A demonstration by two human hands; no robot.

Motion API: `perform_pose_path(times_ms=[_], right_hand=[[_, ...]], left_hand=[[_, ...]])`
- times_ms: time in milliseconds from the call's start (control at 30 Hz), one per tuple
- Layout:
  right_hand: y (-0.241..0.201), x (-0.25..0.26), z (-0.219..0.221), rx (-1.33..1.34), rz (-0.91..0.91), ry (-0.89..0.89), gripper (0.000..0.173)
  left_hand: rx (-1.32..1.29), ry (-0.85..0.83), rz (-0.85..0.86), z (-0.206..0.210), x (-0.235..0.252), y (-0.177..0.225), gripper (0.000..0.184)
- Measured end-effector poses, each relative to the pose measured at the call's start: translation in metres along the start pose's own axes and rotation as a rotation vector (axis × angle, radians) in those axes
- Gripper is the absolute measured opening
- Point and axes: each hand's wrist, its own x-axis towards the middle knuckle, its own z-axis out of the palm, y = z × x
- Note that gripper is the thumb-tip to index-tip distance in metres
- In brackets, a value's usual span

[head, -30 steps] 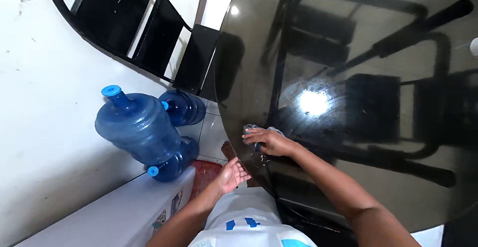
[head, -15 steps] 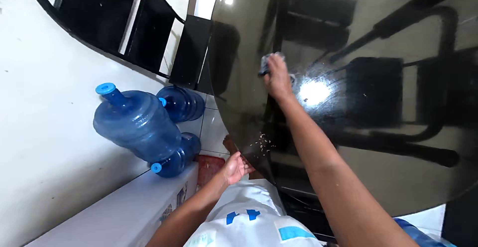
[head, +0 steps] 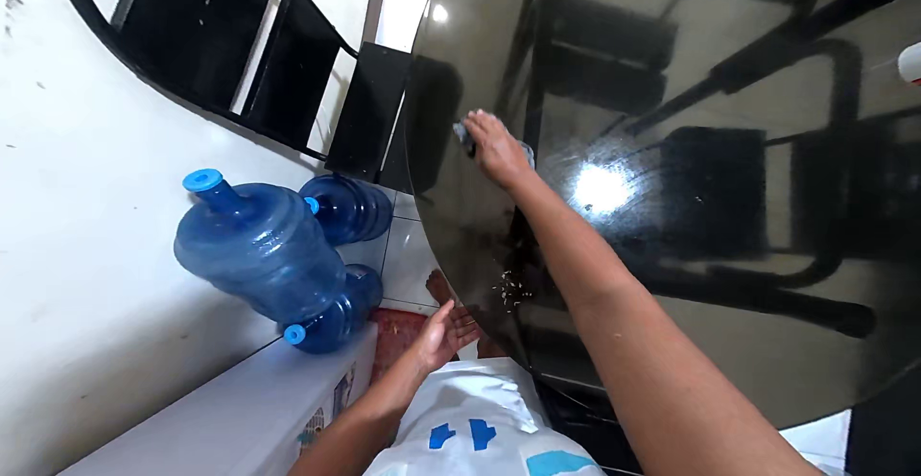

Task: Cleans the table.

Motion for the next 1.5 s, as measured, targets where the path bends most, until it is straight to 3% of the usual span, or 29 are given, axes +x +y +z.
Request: perform_pose_path(times_ms=[67,133,233,333,467,567,700,800,900,967,1000,1100,1267,1333,1400,1500], right_hand=[[0.001,0.033,-0.006,0.005,0.085,0.023,0.045],[-0.006,0.033,-0.003,0.038,0.084,0.028,0.047],[-0.011,-0.016,0.001,0.047,-0.134,-0.004,0.046],[0.036,-0.062,-0.009,-0.004,-0.209,0.089,0.044],[0.128,-0.118,-0.079,-0.082,0.385,0.198,0.049],[0.176,-0.205,-0.117,-0.155,0.719,0.264,0.052],[0.187,-0.361,-0.114,-0.286,0.954,0.398,0.056],[0.16,-0.455,-0.097,-0.315,1.388,0.494,0.059],[0.185,-0.477,-0.092,-0.193,1.906,0.712,0.065],[0.208,-0.446,-0.106,-0.166,2.056,0.727,0.073],[0.216,-0.42,-0.113,-0.166,2.023,0.699,0.074],[0.219,-0.307,-0.143,-0.19,1.648,0.581,0.063],[0.223,-0.089,-0.109,-0.208,1.004,0.551,0.056],[0.189,-0.007,-0.072,-0.202,0.744,0.493,0.057],[0.124,0.054,-0.035,-0.144,0.544,0.423,0.054],[0.023,0.087,0.005,-0.028,0.204,0.255,0.051]], left_hand=[[0.008,0.01,0.005,0.001,0.001,-0.003,0.058],[0.026,0.022,-0.002,-0.002,0.0,-0.008,0.059],[0.071,-0.006,-0.025,-0.003,0.001,-0.011,0.063],[0.096,-0.002,-0.021,-0.005,-0.002,-0.01,0.063],[0.121,0.07,0.038,-0.003,-0.006,0.01,0.062],[0.078,0.11,0.088,-0.005,-0.006,0.026,0.066],[0.132,0.204,0.34,0.004,0.001,0.071,0.073],[0.264,0.291,0.593,0.031,0.004,0.129,0.077],[0.429,0.384,0.8,0.066,0.017,0.187,0.072],[0.509,0.491,0.847,0.09,0.028,0.211,0.072],[0.531,0.559,0.838,0.099,0.036,0.217,0.072],[0.705,0.896,0.796,0.116,0.051,0.218,0.07],[0.81,1.04,0.71,0.121,0.054,0.215,0.072],[0.821,1.064,0.696,0.122,0.054,0.217,0.072],[0.829,1.08,0.69,0.122,0.054,0.216,0.071],[0.851,1.089,0.704,0.122,0.056,0.215,0.072]])
